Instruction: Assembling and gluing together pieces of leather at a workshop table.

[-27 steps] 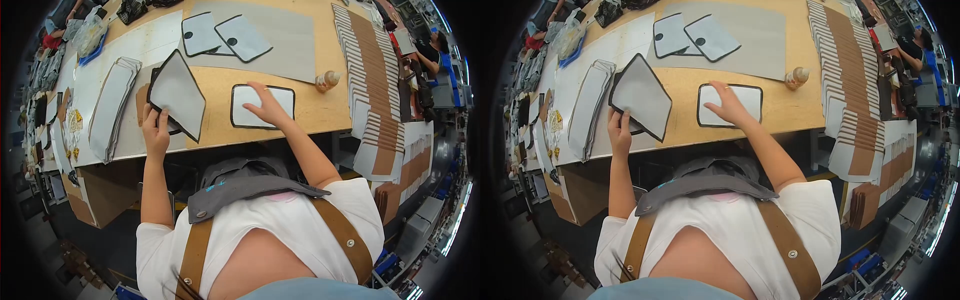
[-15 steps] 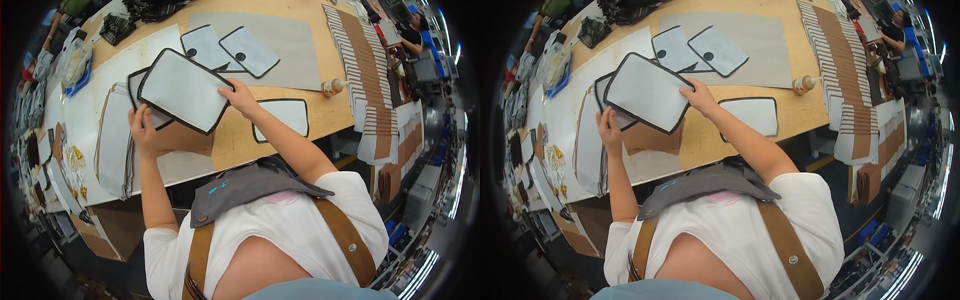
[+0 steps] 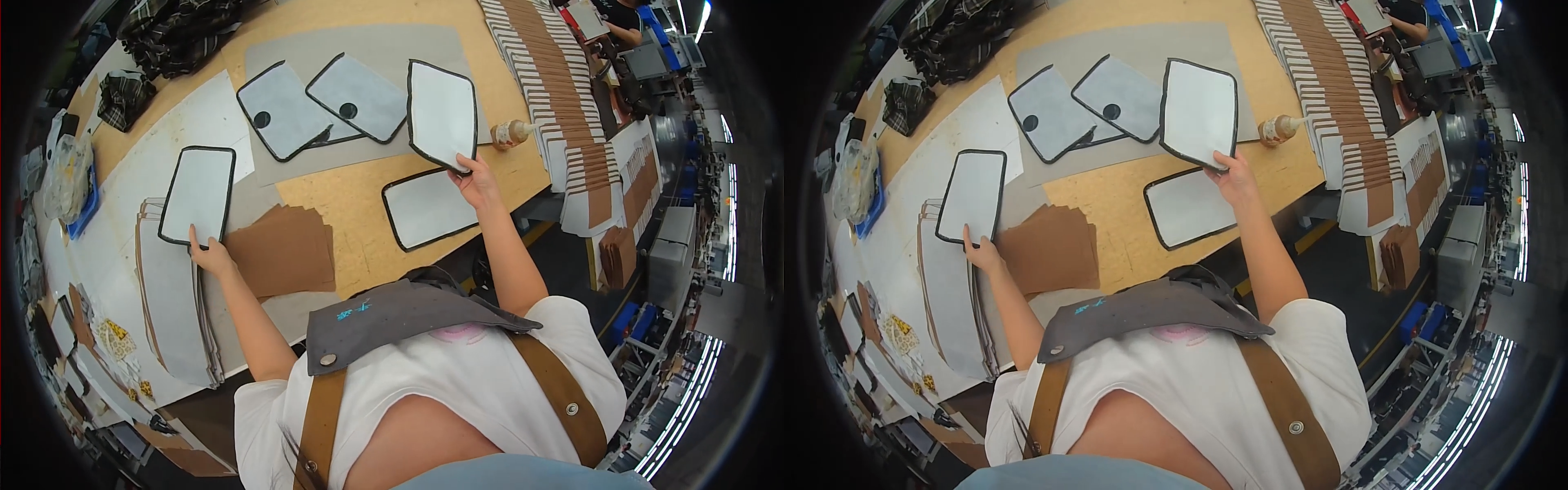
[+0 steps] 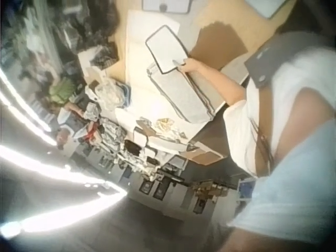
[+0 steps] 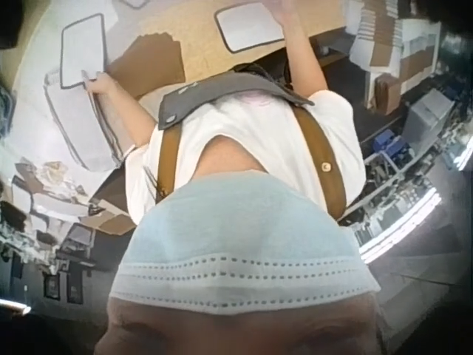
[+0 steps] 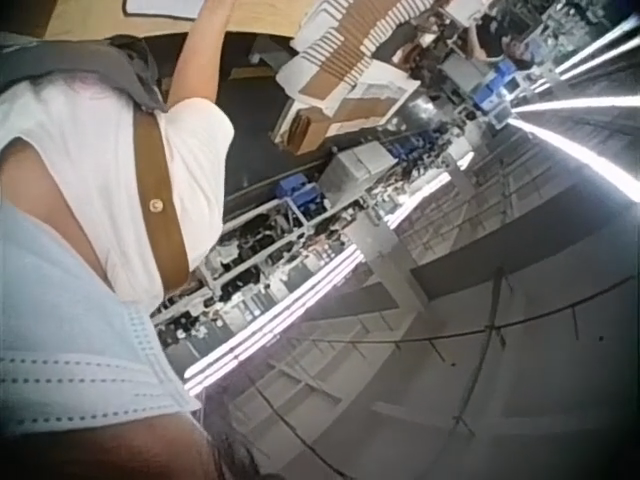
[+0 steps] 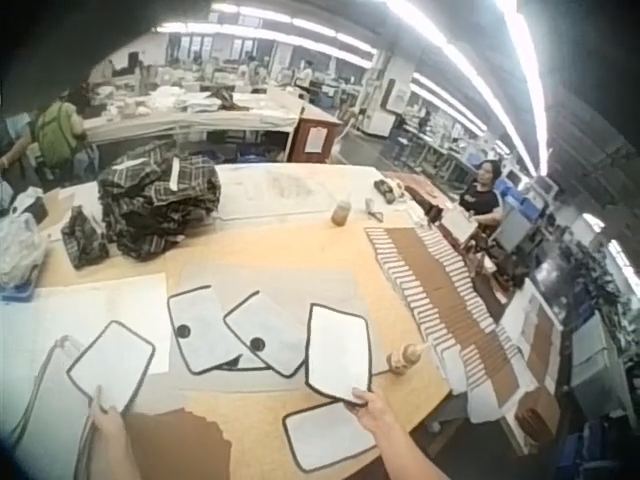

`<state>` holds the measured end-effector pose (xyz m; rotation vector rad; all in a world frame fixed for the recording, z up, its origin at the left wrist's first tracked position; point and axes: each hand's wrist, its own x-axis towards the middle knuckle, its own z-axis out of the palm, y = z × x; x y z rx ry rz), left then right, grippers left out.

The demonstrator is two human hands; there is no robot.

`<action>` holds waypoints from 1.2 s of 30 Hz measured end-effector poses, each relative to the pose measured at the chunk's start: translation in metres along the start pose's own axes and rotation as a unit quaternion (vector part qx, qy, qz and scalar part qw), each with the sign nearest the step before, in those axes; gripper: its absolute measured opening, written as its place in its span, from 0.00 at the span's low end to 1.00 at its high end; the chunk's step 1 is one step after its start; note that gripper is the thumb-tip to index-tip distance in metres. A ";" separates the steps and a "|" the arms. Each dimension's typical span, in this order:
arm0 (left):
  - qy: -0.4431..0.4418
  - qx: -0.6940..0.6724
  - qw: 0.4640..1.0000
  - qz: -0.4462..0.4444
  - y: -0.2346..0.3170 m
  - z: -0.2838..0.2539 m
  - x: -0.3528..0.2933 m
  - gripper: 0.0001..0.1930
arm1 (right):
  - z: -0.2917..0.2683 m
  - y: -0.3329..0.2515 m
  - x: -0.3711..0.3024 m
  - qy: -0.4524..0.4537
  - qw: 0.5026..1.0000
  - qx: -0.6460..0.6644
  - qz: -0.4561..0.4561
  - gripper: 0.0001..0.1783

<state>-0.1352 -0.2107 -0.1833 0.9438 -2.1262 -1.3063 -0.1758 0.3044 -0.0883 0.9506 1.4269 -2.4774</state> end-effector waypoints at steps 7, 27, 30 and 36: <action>-0.016 0.346 0.938 -0.035 0.070 0.000 -0.005 0.43 | -0.049 -0.001 0.011 0.029 0.998 0.045 0.020 0.19; -0.172 0.680 0.674 0.233 0.054 0.026 0.015 0.45 | 0.096 0.043 0.144 0.181 0.721 -0.656 -0.129 0.25; -0.382 0.557 0.737 0.027 0.114 0.058 0.011 0.45 | 0.077 0.039 0.161 0.156 0.731 -0.648 -0.144 0.21; -0.174 0.308 0.835 0.420 0.064 0.030 0.090 0.36 | 0.058 0.018 0.145 0.086 0.846 -0.457 -0.263 0.11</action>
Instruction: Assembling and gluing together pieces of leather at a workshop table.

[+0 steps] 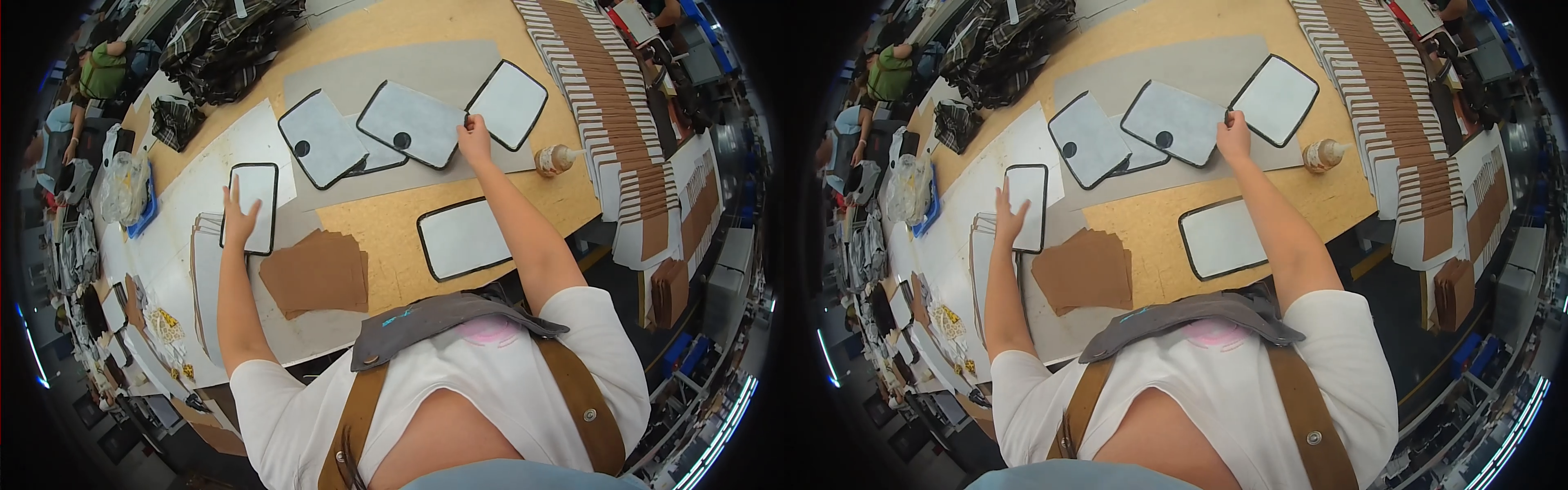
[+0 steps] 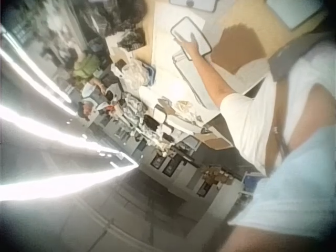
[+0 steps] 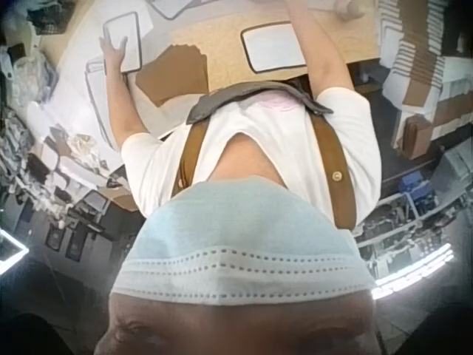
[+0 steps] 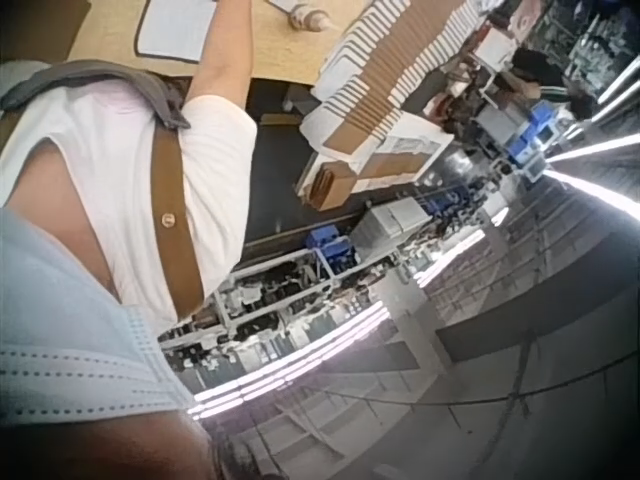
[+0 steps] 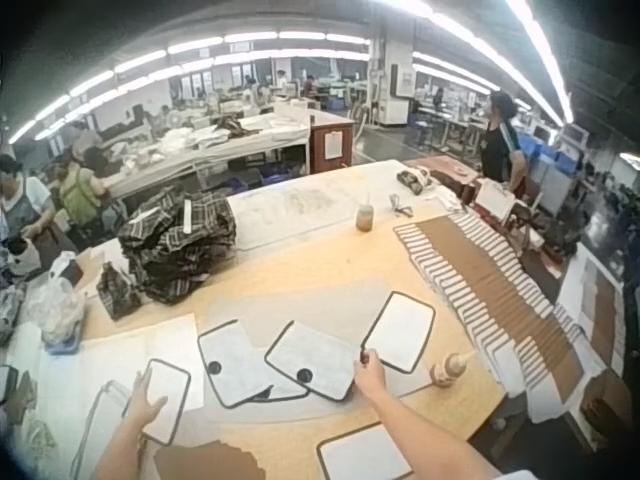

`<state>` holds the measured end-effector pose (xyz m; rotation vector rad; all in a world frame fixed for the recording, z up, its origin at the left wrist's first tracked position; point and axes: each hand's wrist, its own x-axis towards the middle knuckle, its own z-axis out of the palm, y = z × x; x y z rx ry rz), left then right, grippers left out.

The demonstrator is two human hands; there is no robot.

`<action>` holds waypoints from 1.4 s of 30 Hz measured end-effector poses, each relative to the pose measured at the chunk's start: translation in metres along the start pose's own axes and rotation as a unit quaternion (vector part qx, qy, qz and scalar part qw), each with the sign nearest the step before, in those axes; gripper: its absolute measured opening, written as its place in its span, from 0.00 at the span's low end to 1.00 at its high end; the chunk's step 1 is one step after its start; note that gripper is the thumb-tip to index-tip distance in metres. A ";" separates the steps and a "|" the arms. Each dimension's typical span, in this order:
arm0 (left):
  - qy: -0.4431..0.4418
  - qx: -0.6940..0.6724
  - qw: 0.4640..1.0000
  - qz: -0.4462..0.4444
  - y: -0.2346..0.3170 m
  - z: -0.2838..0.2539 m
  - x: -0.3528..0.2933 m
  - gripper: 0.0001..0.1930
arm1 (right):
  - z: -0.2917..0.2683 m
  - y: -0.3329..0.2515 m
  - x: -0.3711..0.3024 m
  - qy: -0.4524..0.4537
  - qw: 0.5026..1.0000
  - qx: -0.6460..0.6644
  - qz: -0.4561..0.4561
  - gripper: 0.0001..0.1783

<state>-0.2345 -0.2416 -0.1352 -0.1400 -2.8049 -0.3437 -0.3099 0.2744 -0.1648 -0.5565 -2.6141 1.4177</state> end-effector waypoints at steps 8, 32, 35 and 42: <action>0.206 -0.150 0.966 0.034 0.159 -0.118 0.076 0.15 | -0.076 -0.070 -0.030 -0.043 0.979 0.176 -0.096 0.10; 0.010 -0.358 0.928 0.105 0.382 -0.124 -0.011 0.03 | -0.141 -0.156 -0.191 0.026 0.898 -0.003 -0.440 0.03; 0.032 -0.327 0.936 0.127 0.385 -0.122 -0.010 0.02 | -0.143 -0.157 -0.190 0.034 0.874 -0.069 -0.481 0.05; -0.054 -0.292 0.952 0.071 0.389 -0.136 -0.005 0.03 | -0.143 -0.153 -0.181 0.021 0.889 -0.068 -0.453 0.07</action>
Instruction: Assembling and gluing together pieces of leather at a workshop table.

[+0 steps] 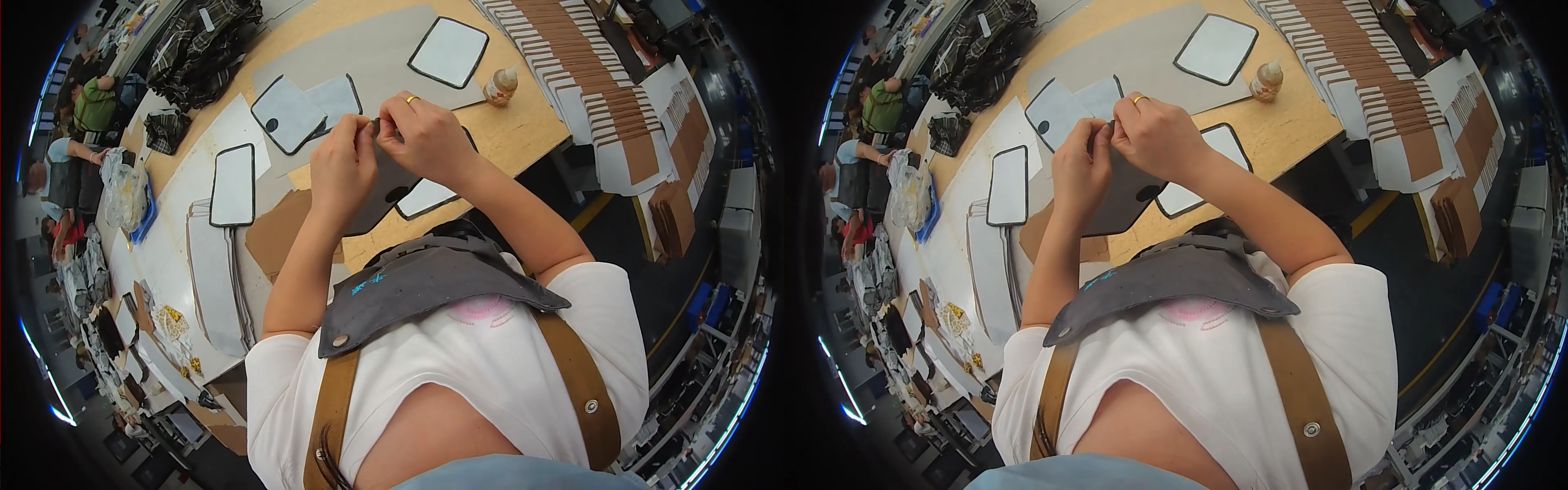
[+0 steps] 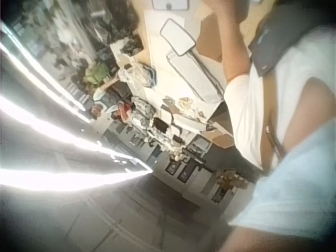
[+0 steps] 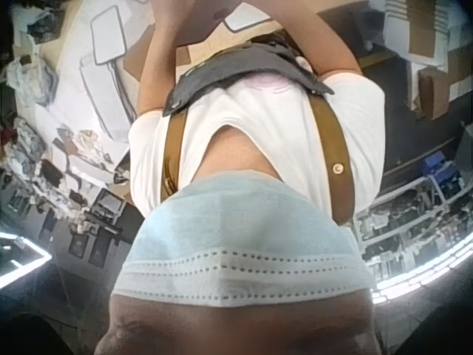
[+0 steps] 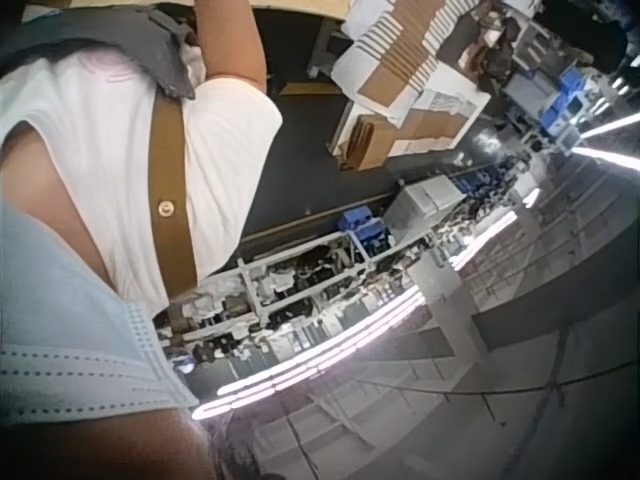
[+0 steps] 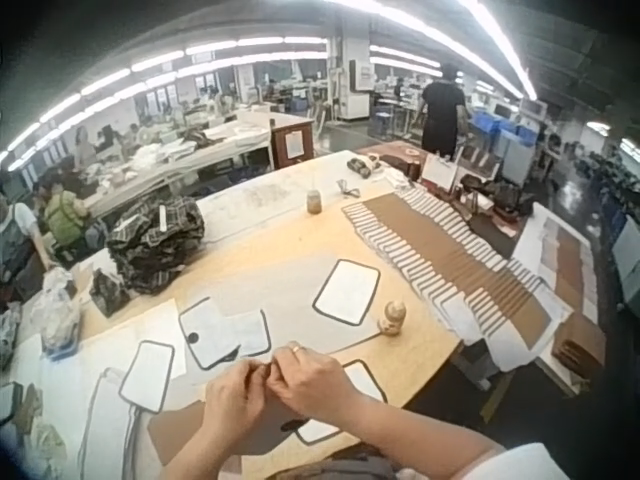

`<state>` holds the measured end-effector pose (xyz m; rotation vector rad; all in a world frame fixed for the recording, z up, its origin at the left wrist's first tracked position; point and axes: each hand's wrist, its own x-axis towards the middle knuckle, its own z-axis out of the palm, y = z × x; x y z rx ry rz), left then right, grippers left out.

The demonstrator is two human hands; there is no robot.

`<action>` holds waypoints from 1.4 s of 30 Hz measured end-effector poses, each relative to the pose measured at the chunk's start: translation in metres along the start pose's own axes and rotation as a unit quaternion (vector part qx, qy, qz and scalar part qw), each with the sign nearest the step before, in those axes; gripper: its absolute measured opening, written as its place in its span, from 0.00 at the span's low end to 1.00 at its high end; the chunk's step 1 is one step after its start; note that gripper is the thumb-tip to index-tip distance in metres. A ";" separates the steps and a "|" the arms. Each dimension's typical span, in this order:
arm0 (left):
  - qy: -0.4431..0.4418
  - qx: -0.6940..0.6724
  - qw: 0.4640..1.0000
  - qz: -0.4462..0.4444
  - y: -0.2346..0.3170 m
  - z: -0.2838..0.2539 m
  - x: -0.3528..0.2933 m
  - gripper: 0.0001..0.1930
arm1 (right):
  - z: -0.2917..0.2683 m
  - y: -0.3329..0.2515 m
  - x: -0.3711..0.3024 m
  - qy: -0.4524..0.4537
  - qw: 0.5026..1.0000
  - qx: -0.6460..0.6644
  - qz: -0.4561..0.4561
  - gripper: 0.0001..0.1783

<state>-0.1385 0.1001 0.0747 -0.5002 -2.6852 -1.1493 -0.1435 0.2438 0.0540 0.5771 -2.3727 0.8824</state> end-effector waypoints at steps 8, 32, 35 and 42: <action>-0.120 -0.139 0.981 -0.060 -0.005 -0.015 0.004 0.08 | -0.020 0.021 0.003 -0.155 0.856 0.408 0.278 0.09; -0.164 -0.266 0.933 -0.177 -0.060 0.024 0.009 0.09 | -0.046 0.009 -0.050 -0.258 0.955 0.105 0.104 0.30; -0.186 -0.335 0.885 -0.265 -0.069 0.028 0.016 0.09 | -0.058 0.009 -0.067 -0.291 0.947 -0.102 -0.088 0.36; -0.308 -0.445 0.746 -0.389 -0.089 0.087 0.000 0.13 | -0.042 0.029 -0.066 -0.187 0.919 -0.202 -0.283 0.24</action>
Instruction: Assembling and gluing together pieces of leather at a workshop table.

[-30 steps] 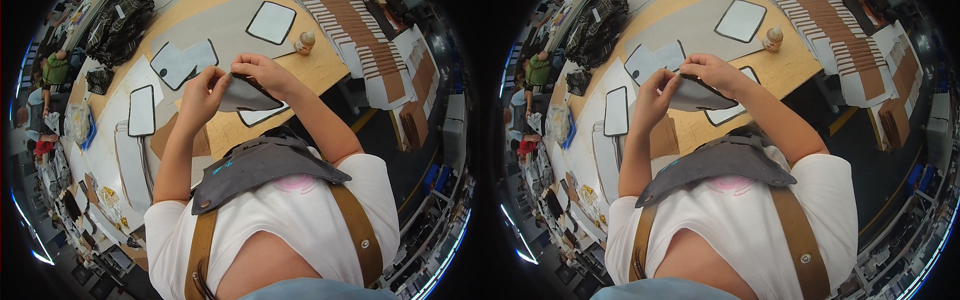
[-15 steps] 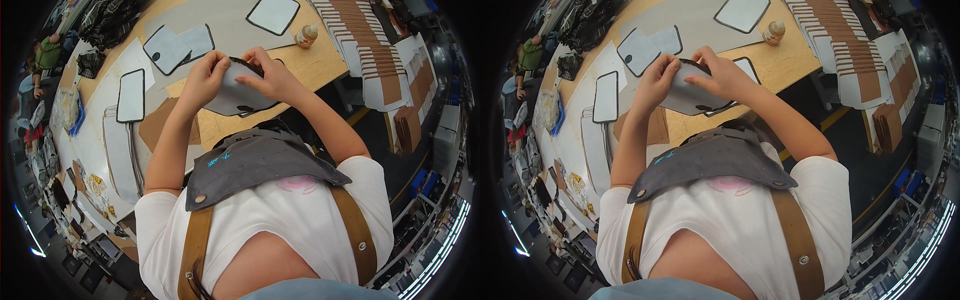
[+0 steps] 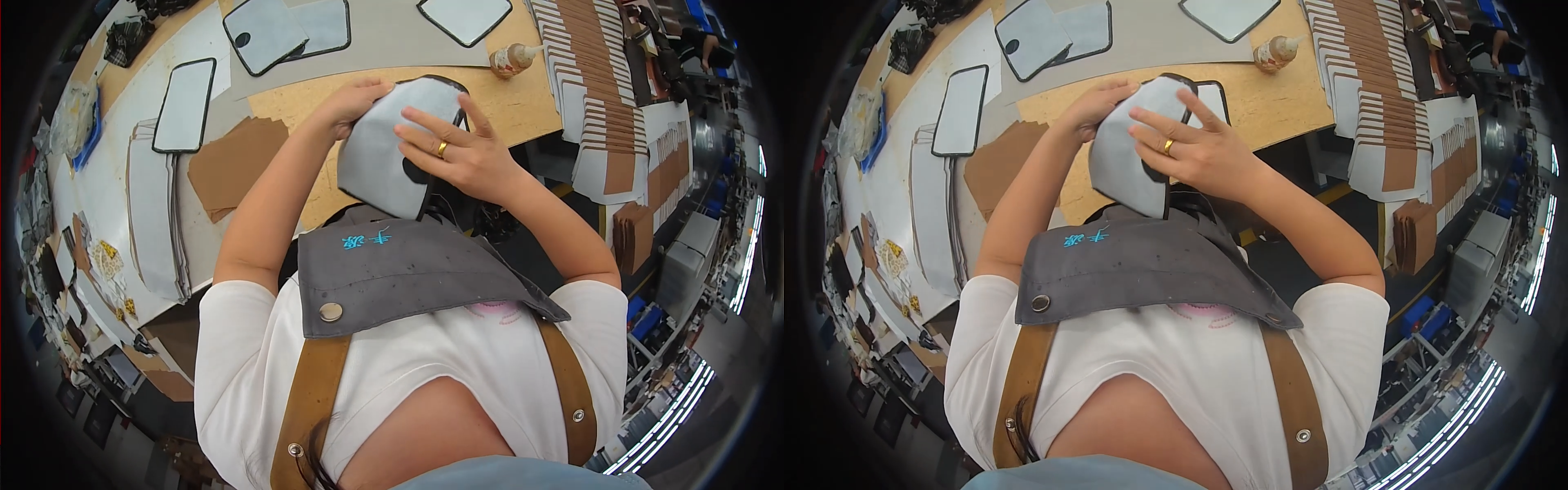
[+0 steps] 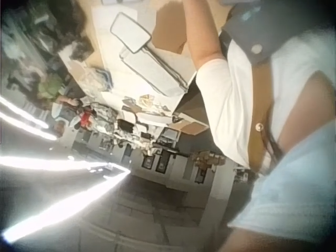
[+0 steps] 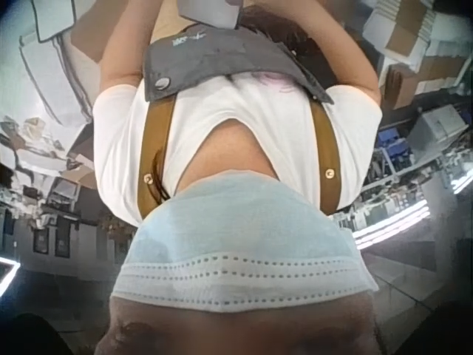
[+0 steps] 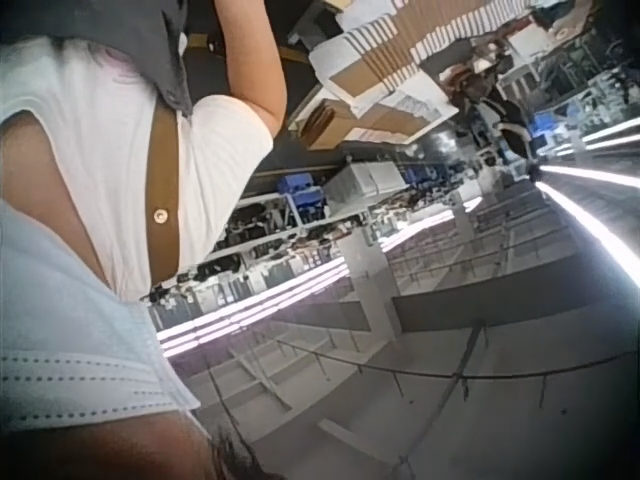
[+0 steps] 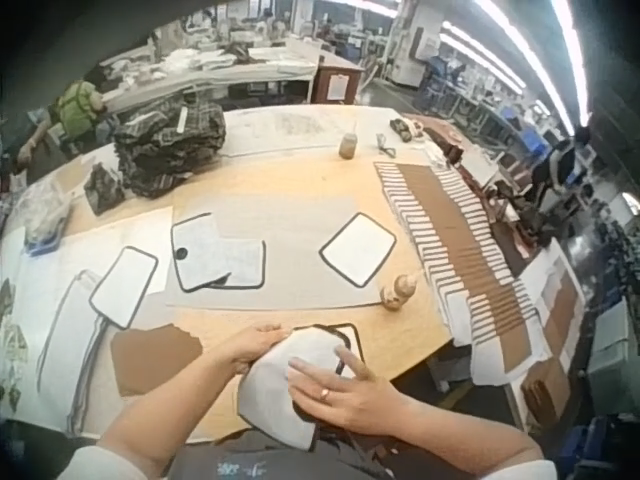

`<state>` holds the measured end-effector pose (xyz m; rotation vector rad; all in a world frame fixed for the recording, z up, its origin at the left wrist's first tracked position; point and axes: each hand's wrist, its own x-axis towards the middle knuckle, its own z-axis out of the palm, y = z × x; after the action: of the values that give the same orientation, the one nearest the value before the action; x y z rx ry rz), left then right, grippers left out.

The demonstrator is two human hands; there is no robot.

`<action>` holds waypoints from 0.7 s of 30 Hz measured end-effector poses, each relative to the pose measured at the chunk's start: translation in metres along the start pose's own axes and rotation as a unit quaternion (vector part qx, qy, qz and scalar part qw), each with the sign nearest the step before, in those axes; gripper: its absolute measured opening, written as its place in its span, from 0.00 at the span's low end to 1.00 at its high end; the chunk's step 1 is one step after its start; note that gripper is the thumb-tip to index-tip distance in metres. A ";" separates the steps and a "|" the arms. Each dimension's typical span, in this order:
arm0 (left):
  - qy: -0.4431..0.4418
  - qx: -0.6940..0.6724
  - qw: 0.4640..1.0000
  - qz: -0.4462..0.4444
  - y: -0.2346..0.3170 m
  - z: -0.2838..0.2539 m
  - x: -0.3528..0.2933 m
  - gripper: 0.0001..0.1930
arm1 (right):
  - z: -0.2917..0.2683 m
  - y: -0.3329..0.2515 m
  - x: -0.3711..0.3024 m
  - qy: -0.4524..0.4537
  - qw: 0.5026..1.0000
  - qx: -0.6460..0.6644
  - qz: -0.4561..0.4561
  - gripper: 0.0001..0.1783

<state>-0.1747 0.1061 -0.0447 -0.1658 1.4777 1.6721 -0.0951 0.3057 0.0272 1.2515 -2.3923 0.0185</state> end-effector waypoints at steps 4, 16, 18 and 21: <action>0.087 -0.121 0.988 -0.049 -0.040 0.010 0.017 0.18 | -0.005 0.021 0.000 -0.063 0.984 0.168 0.006 0.13; 0.116 -0.034 0.976 0.180 -0.112 0.015 -0.037 0.18 | 0.056 0.069 -0.008 -0.419 0.780 0.371 0.279 0.12; 0.234 0.118 0.950 0.171 -0.129 0.008 -0.024 0.15 | 0.082 0.076 0.003 -0.431 0.688 0.484 0.326 0.13; 0.311 -0.011 0.935 0.168 -0.142 0.017 -0.006 0.09 | 0.120 0.081 -0.004 -0.424 0.677 0.509 0.322 0.14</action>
<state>-0.0695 0.1048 -0.1413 -0.5171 2.0430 2.0223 -0.2014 0.3311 -0.0681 0.6464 -3.7435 1.4756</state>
